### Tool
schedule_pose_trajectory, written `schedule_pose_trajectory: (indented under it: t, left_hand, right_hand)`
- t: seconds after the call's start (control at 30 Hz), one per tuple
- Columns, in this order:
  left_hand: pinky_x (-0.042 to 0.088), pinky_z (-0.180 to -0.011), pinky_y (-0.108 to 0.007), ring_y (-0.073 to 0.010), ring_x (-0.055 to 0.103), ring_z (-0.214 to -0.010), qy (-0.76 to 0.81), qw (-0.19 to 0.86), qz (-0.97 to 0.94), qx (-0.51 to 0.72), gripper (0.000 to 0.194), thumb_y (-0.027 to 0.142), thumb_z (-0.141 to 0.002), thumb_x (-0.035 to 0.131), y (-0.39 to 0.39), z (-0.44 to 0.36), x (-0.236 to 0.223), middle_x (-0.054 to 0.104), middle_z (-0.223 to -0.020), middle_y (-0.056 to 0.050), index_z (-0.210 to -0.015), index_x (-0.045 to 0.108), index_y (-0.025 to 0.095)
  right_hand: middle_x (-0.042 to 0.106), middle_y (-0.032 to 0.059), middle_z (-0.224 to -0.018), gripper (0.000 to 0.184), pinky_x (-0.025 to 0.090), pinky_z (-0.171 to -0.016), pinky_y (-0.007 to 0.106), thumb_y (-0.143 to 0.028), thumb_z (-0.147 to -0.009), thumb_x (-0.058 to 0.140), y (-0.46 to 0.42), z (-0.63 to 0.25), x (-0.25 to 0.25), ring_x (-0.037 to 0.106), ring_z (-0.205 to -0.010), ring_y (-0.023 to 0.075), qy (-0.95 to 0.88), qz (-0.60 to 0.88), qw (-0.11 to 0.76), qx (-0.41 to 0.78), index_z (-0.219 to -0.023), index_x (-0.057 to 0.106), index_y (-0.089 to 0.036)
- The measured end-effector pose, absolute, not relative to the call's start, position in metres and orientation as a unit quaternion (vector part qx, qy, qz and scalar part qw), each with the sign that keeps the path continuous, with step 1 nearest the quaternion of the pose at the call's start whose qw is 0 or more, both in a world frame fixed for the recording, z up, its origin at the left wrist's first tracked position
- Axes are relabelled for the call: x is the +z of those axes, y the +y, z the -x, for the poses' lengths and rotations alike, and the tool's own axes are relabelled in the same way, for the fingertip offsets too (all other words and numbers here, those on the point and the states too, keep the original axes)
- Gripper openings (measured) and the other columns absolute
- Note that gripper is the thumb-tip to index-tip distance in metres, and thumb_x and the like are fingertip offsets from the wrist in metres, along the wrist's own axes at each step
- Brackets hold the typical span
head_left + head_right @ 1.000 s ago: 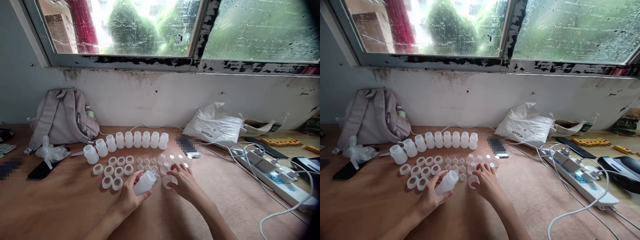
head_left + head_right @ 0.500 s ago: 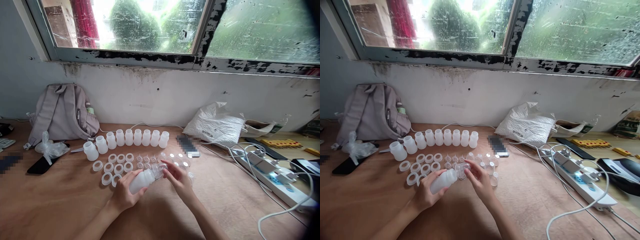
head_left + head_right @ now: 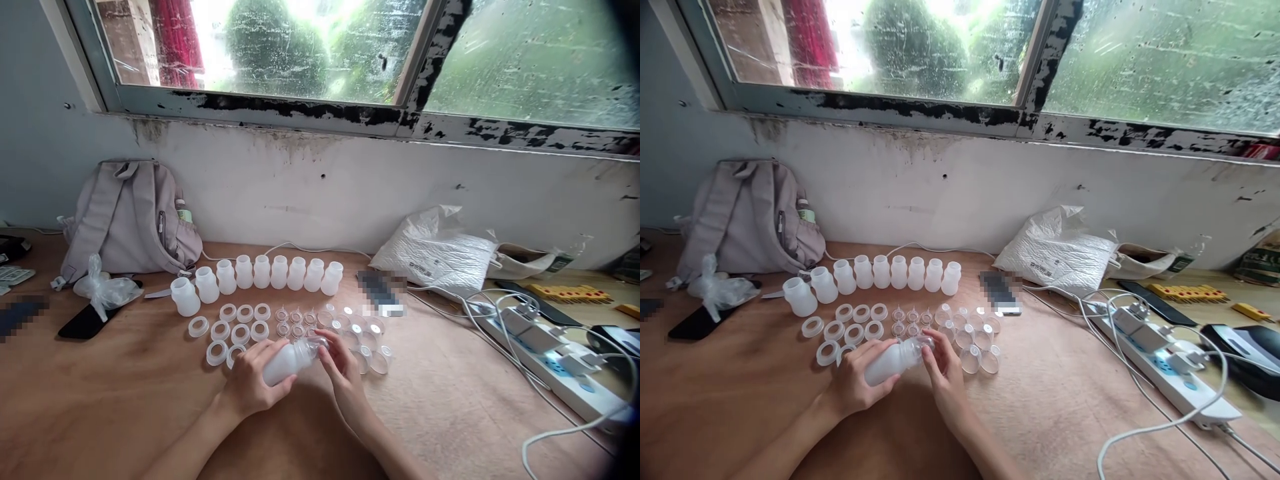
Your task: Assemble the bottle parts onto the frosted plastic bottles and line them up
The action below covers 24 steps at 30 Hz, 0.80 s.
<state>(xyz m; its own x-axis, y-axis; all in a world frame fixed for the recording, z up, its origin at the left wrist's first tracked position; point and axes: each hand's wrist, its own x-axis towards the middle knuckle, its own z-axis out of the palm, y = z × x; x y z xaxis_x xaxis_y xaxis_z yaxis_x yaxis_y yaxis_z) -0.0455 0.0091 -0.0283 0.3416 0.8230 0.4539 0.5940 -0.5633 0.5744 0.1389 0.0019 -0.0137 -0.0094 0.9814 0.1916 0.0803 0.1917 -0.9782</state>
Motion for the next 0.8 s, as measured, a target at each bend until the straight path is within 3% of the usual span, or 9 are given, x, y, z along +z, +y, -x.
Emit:
schedule_pose_trajectory:
  t: [0.33, 0.63, 0.8]
  left_hand:
    - [0.050, -0.072, -0.032, -0.0225, 0.060, -0.084, 0.430, 0.150, -0.802, 0.386, 0.045, 0.030, -0.069, 0.057, 0.003, 0.039, -0.034, 0.062, -0.096, -0.009, -0.112, 0.052, 0.018]
    - [0.050, -0.068, -0.031, -0.0236, 0.060, -0.080, 0.440, 0.095, -0.809, 0.378, 0.047, 0.030, -0.069, 0.056, 0.002, 0.038, -0.042, 0.062, -0.092, -0.010, -0.113, 0.051, 0.015]
    - [0.049, -0.072, -0.032, -0.0232, 0.059, -0.083, 0.448, 0.118, -0.798, 0.385, 0.046, 0.031, -0.071, 0.054, 0.005, 0.032, -0.042, 0.060, -0.095, -0.010, -0.115, 0.049, 0.018]
  right_hand:
    - [0.060, 0.0069, -0.104, 0.034, 0.042, -0.087, 0.038, -0.043, -0.081, 0.048, -0.004, -0.129, -0.037, 0.053, -0.098, 0.0239, -0.517, 0.501, 0.546, 0.429, -0.108, 0.051, -0.022]
    - [0.061, 0.0058, -0.101, 0.033, 0.044, -0.082, 0.035, -0.040, -0.082, 0.049, -0.003, -0.129, -0.034, 0.056, -0.094, 0.0234, -0.552, 0.484, 0.523, 0.434, -0.110, 0.050, -0.024]
    - [0.061, 0.0054, -0.097, 0.036, 0.046, -0.078, 0.034, -0.042, -0.081, 0.049, 0.000, -0.129, -0.030, 0.056, -0.088, 0.0217, -0.537, 0.478, 0.540, 0.438, -0.112, 0.050, -0.023]
